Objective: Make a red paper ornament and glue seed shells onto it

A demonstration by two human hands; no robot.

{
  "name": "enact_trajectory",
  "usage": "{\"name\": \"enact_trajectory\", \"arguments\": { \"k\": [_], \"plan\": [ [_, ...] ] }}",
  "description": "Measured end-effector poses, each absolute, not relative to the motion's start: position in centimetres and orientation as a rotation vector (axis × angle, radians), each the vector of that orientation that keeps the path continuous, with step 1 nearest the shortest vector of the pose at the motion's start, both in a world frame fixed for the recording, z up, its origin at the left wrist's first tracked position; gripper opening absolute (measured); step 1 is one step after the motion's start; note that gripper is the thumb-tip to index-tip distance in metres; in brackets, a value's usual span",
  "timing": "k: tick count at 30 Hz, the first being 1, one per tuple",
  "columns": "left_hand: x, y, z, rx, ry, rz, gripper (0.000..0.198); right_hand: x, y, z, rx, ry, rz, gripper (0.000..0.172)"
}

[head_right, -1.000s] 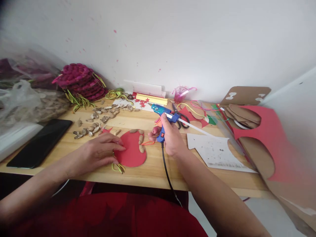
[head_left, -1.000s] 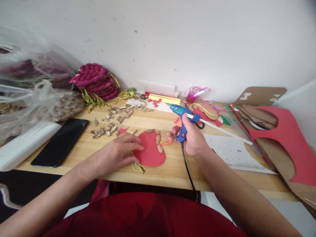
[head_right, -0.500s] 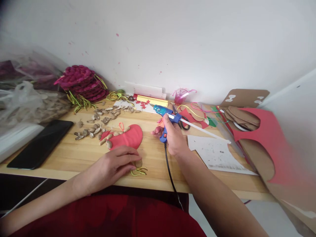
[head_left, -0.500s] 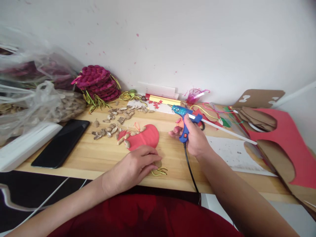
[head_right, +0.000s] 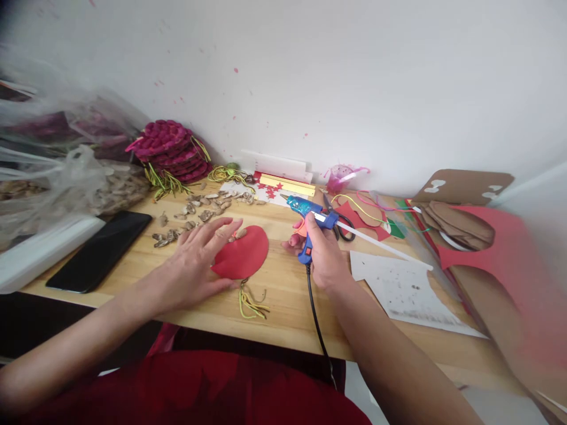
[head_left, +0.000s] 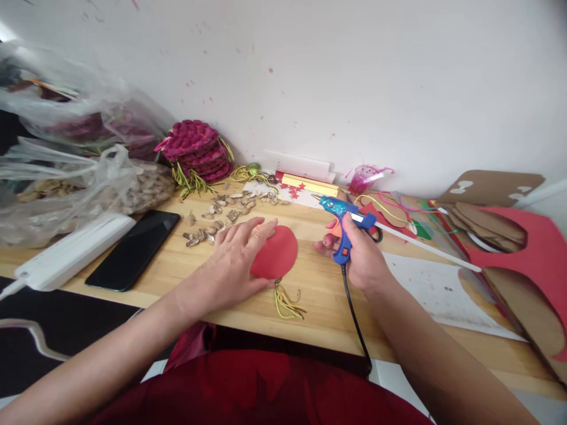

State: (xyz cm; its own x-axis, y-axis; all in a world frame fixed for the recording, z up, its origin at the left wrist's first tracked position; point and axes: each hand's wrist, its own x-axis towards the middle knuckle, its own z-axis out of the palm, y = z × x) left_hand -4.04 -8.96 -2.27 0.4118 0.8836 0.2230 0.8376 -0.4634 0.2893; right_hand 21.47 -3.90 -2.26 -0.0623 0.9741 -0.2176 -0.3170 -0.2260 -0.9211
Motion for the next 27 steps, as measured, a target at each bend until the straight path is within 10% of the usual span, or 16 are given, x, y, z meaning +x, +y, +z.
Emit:
{"name": "enact_trajectory", "arguments": {
  "k": [21,27],
  "plan": [
    [0.9,-8.9,-3.2,2.463,1.413,0.667,0.100,21.2,-3.8,-1.6,-1.160,-0.781,1.471,0.054],
    [-4.8,-4.7,0.7,2.451,1.701,0.582,0.030,21.4,-3.7,-2.0,-1.133,-0.785,1.471,0.054]
  ]
}}
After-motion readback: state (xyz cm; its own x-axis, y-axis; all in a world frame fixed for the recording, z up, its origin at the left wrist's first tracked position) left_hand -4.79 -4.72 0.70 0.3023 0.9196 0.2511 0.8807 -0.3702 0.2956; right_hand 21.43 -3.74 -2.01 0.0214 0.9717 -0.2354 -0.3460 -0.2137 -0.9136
